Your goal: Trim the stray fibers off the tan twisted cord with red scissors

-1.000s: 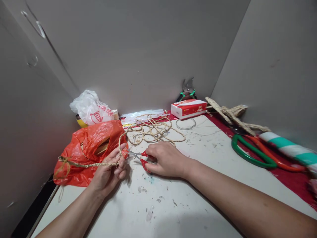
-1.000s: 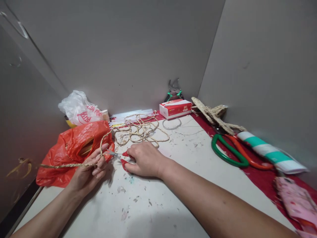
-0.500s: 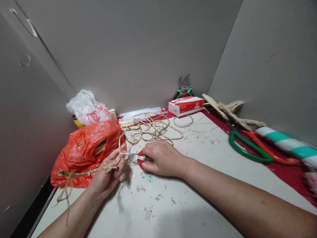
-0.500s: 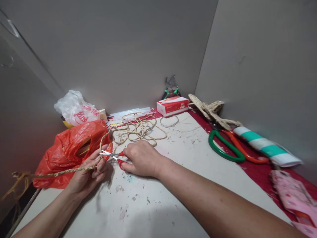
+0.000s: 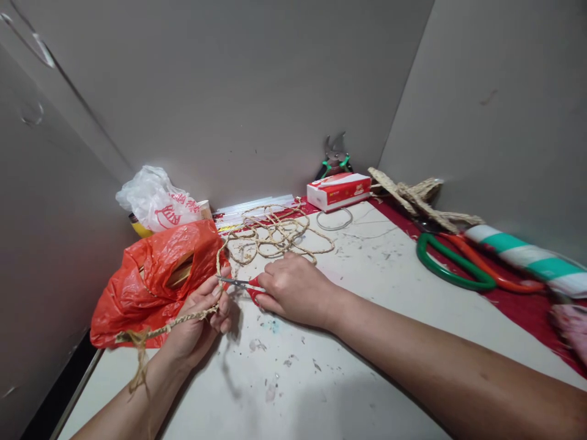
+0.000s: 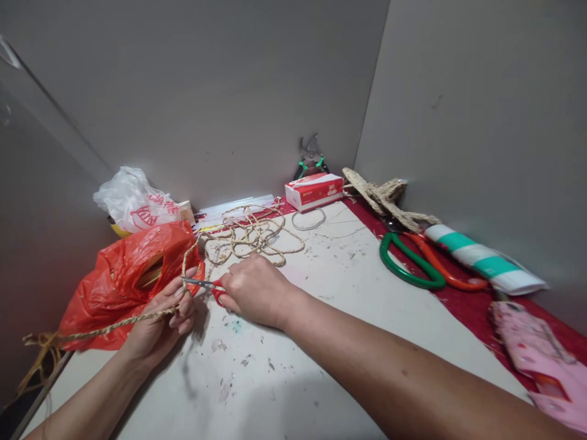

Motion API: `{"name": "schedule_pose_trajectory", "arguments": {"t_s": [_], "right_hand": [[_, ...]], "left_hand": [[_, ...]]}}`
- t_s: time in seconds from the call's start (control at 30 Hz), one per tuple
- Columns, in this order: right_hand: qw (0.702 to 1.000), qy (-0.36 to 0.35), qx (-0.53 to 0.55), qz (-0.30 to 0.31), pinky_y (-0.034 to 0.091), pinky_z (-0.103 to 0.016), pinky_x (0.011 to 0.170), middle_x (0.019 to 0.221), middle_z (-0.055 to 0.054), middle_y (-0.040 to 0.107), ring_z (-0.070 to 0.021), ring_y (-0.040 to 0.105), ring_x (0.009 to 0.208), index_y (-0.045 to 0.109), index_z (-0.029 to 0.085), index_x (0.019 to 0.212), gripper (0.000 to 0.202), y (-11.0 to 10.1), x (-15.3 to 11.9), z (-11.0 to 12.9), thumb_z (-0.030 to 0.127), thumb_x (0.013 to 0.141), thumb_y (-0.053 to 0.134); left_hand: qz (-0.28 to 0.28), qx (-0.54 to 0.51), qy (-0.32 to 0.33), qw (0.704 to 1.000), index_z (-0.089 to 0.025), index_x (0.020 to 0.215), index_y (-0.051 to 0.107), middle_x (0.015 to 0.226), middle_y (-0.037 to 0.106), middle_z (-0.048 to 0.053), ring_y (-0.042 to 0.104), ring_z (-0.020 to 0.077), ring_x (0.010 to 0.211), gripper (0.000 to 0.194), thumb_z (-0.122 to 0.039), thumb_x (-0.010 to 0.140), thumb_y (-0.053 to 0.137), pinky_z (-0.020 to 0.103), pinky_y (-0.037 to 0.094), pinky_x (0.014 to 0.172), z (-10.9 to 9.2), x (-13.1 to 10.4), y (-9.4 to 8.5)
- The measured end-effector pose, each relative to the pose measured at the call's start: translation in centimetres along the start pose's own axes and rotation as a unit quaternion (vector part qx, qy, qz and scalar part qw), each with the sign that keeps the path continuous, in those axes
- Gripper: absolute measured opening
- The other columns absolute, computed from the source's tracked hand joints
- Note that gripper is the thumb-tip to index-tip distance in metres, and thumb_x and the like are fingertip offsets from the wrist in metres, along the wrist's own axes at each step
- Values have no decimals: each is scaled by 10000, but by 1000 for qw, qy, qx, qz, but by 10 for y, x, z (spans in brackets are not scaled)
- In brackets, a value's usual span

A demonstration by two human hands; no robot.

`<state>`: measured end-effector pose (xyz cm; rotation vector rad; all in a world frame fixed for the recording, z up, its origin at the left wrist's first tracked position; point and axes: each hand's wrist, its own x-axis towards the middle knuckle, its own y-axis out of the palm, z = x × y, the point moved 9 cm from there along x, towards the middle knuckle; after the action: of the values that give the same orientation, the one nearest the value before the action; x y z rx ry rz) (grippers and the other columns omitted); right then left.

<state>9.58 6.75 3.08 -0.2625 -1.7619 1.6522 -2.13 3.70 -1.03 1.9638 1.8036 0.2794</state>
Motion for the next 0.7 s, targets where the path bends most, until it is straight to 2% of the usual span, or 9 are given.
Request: {"name": "schedule_pose_trajectory", "arguments": {"t_s": [0.13,0.27,0.5,0.7], "right_hand": [[1000,4,11,5,312,-305,647,717,-53,659,-168,572,682,657,163,769,274,3,1,-3,349,880,490],[999,31,31,-12,312,-301,636,732,-47,656,-171,568,687,655,171,770,298,2,0,-12,410,851,496],[997,36,59,-25,325,-302,648,728,-43,642,-178,560,695,637,179,751,315,1,-2,-12,453,810,492],[998,37,51,-13,331,-313,648,721,-51,644,-178,554,681,648,177,748,328,4,-1,-12,459,811,495]], "left_hand": [[1,7,1,1000,-159,1171,588,599,494,-31,318,41,453,368,-193,807,629,182,338,453,-1,2,-3],[4,10,13,1000,-158,1073,613,582,485,-38,320,37,444,252,-201,825,611,178,338,450,-3,5,-3],[-15,20,2,1000,-198,1262,523,598,516,-37,326,39,437,442,-177,828,605,185,352,451,-1,4,-4],[-2,9,-14,1000,-207,1289,514,615,517,-28,326,48,453,470,-182,829,603,189,347,443,3,3,-1]]}}
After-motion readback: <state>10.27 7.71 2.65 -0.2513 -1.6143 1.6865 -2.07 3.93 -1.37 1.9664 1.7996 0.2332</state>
